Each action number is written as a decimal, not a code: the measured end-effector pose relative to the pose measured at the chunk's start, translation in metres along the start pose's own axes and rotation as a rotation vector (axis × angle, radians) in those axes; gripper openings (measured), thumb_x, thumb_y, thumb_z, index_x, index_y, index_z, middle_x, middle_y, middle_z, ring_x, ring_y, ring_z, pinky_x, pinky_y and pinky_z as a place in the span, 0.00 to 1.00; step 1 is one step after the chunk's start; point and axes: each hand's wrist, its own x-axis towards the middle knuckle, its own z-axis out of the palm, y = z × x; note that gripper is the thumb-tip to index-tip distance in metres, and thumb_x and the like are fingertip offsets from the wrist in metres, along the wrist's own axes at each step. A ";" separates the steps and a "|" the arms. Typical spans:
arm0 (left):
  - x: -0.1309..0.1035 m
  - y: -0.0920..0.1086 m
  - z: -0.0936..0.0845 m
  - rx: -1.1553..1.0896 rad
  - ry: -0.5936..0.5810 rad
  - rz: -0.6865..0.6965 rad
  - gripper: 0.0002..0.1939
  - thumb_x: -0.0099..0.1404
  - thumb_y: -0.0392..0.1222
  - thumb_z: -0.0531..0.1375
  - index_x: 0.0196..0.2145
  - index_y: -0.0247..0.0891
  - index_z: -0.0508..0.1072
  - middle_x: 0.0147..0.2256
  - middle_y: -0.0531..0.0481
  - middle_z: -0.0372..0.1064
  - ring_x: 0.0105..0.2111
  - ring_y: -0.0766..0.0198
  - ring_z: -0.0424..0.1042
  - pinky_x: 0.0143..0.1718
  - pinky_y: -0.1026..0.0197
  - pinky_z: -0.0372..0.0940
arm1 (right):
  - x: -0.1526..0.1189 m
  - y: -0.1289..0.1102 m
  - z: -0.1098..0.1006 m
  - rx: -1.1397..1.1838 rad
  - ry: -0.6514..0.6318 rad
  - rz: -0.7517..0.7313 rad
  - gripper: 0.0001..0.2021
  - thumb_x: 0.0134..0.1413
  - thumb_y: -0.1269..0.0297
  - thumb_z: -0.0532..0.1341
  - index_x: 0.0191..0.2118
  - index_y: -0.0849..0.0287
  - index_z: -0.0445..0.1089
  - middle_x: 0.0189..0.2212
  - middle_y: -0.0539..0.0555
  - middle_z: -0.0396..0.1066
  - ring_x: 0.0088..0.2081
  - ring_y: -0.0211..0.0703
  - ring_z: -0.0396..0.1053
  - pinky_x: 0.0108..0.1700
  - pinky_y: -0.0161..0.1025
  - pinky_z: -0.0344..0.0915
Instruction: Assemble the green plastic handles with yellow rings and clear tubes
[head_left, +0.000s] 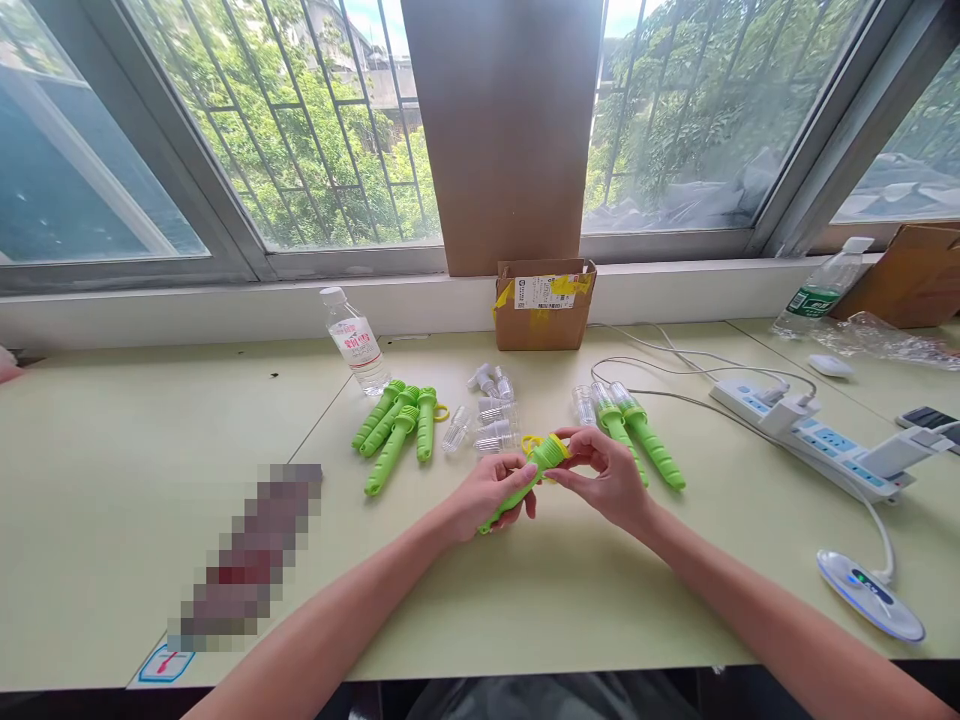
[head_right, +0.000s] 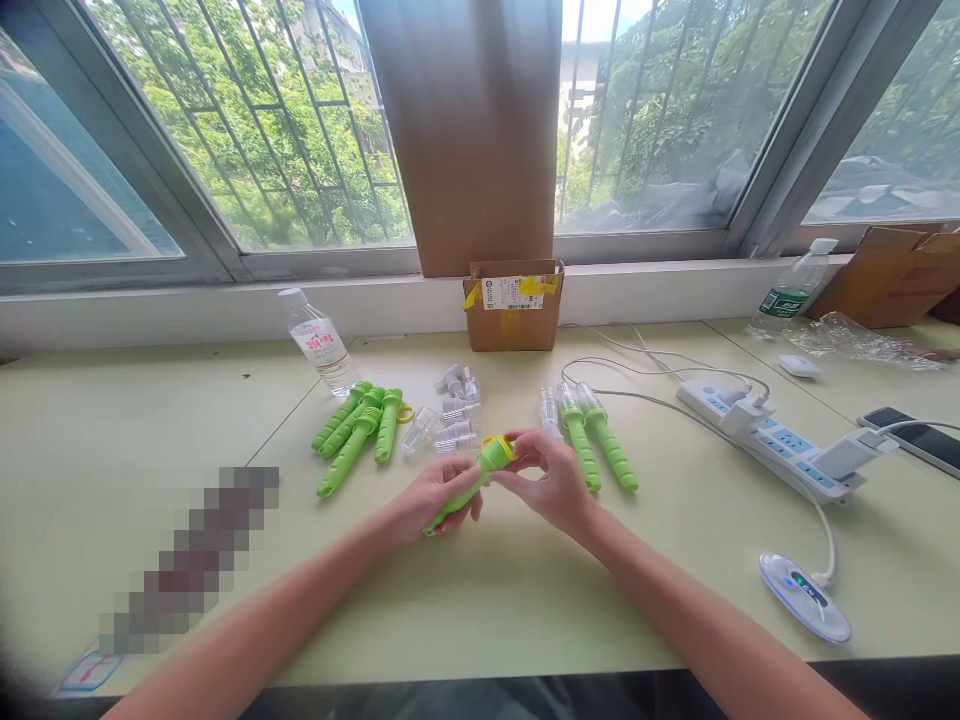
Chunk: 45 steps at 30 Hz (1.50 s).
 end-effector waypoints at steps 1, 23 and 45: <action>0.000 0.001 0.000 -0.002 0.004 -0.014 0.20 0.60 0.56 0.60 0.39 0.38 0.63 0.21 0.55 0.69 0.10 0.75 0.55 0.09 0.71 0.46 | 0.000 0.000 0.000 -0.006 -0.001 -0.013 0.16 0.45 0.60 0.70 0.32 0.56 0.62 0.40 0.57 0.72 0.34 0.44 0.76 0.37 0.45 0.78; 0.000 0.004 -0.003 0.043 -0.007 0.010 0.20 0.61 0.58 0.58 0.36 0.36 0.65 0.19 0.58 0.62 0.12 0.76 0.53 0.12 0.71 0.46 | 0.002 -0.002 0.001 -0.022 -0.016 -0.056 0.12 0.48 0.67 0.68 0.34 0.55 0.64 0.43 0.55 0.70 0.42 0.45 0.73 0.37 0.43 0.77; 0.000 0.001 -0.003 0.041 0.025 0.069 0.20 0.62 0.56 0.57 0.31 0.34 0.71 0.23 0.54 0.65 0.16 0.75 0.60 0.14 0.70 0.51 | 0.001 0.001 0.002 -0.021 -0.008 -0.026 0.13 0.48 0.66 0.68 0.35 0.54 0.62 0.46 0.55 0.69 0.44 0.46 0.73 0.40 0.46 0.78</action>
